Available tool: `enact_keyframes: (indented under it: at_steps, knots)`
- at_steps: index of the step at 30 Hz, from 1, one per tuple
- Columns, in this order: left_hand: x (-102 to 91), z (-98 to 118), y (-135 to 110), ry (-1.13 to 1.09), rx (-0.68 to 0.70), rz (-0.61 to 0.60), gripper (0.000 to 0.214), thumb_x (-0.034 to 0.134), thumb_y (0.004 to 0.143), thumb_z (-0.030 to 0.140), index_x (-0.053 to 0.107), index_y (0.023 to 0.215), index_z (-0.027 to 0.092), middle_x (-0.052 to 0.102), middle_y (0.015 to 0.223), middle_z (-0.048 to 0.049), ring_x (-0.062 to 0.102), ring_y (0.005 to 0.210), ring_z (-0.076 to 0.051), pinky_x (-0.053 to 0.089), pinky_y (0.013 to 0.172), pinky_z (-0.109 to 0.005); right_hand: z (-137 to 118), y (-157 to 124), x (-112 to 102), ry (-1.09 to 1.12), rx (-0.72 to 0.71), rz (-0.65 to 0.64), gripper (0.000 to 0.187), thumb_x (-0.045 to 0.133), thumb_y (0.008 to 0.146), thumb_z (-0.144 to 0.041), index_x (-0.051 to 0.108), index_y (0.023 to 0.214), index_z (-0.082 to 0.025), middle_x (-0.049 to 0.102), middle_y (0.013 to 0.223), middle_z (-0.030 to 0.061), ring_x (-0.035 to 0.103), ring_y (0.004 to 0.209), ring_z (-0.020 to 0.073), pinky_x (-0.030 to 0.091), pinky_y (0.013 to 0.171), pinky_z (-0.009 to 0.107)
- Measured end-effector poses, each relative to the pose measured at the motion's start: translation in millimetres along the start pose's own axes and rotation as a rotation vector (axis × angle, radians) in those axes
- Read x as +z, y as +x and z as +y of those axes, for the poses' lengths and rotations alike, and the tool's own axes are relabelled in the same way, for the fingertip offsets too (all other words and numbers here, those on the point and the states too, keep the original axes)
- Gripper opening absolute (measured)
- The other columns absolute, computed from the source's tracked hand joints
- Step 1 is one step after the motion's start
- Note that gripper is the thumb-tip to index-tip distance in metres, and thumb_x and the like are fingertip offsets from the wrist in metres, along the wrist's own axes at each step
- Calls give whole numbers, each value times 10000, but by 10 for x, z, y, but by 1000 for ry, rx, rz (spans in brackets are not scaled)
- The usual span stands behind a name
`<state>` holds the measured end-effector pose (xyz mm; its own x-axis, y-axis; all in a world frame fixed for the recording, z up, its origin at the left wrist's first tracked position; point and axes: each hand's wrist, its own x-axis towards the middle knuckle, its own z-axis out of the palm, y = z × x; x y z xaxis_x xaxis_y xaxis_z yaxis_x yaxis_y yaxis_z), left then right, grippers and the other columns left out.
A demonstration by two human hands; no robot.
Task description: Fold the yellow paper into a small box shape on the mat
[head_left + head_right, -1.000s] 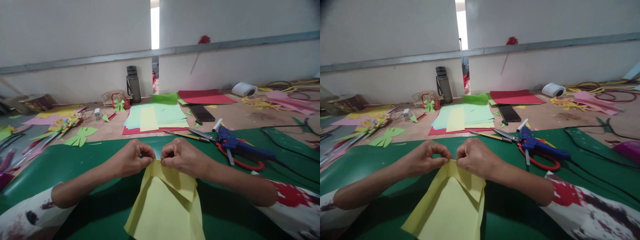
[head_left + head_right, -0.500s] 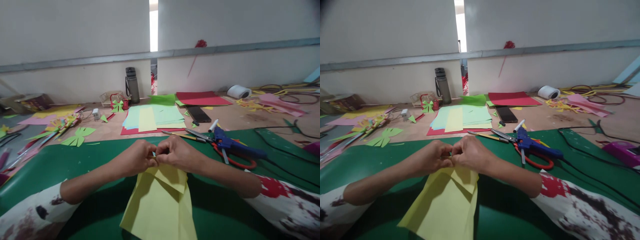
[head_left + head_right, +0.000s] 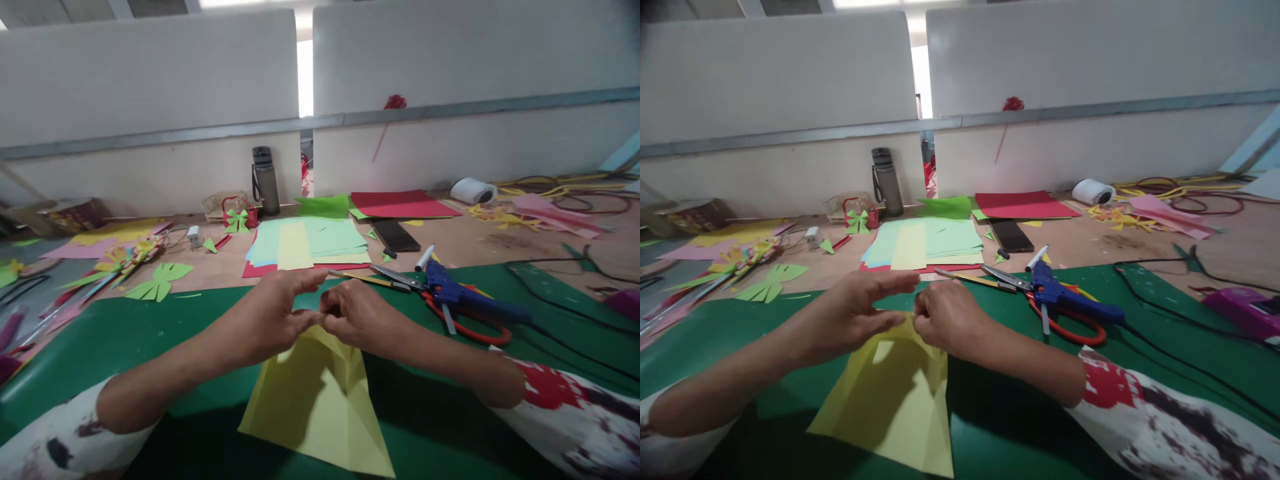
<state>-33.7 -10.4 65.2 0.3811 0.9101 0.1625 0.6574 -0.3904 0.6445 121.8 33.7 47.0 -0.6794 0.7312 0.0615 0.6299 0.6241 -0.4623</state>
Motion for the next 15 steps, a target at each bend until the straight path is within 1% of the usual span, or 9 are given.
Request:
enact_keyframes:
  at_steps: [2, 4, 5, 7, 8, 10, 12, 15]
  knots:
    - [51, 8, 18, -33, 64, -101, 360, 501, 709, 36, 573, 1044, 144, 644, 1054, -60, 587, 904, -164, 454, 778, -250, -35, -1, 3, -33, -21, 2, 153, 489, 611, -74, 607, 538, -138, 513, 482, -9, 386, 489, 90, 263, 511, 232]
    - [104, -28, 39, -35, 74, -141, 379, 473, 694, -1, 556, 1038, 136, 660, 977, -51, 591, 856, -158, 454, 727, -236, -54, -17, -6, -54, -51, 9, 158, 492, 628, -73, 611, 550, -141, 540, 512, -1, 401, 504, 93, 281, 534, 237]
    - [122, -51, 48, -23, 78, -146, 372, 460, 699, -7, 561, 1027, 137, 665, 945, -45, 593, 838, -155, 450, 704, -228, -58, -33, -16, -53, -64, 19, 155, 498, 653, -82, 624, 587, -144, 560, 541, 3, 420, 521, 98, 295, 551, 240]
    - [129, -92, 60, 28, 87, -118, 358, 433, 727, -7, 583, 1011, 149, 672, 908, -34, 597, 801, -146, 439, 675, -218, -55, -80, -47, -25, -69, 57, 128, 533, 697, -121, 650, 734, -153, 618, 667, 22, 484, 605, 120, 331, 604, 247]
    - [121, -105, 61, 65, 89, -87, 354, 425, 739, -4, 595, 1005, 156, 674, 902, -31, 598, 785, -141, 433, 673, -218, -48, -110, -65, -5, -68, 79, 154, 558, 708, -148, 647, 834, -157, 639, 761, 38, 516, 673, 137, 350, 642, 255]
    - [93, -113, 57, 155, 56, -8, 334, 418, 767, 18, 608, 1005, 156, 677, 885, -40, 597, 740, -136, 427, 660, -222, -23, -171, -89, 19, -60, 117, 312, 607, 708, -206, 597, 1017, -160, 636, 946, 75, 544, 827, 182, 380, 730, 288]
    - [73, -108, 47, 236, 7, 50, 285, 414, 796, 53, 619, 973, 142, 677, 850, -56, 592, 704, -139, 422, 638, -227, 19, -222, -84, 17, -42, 134, 447, 612, 710, -220, 529, 1145, -155, 602, 1080, 109, 534, 962, 226, 384, 817, 337]
    - [85, -100, 33, 308, -22, 84, 242, 394, 834, 102, 632, 857, 136, 664, 737, -52, 571, 640, -132, 413, 600, -220, 97, -255, -29, -32, -30, 159, 512, 545, 724, -149, 463, 1229, -127, 541, 1211, 146, 487, 1098, 262, 377, 881, 381]
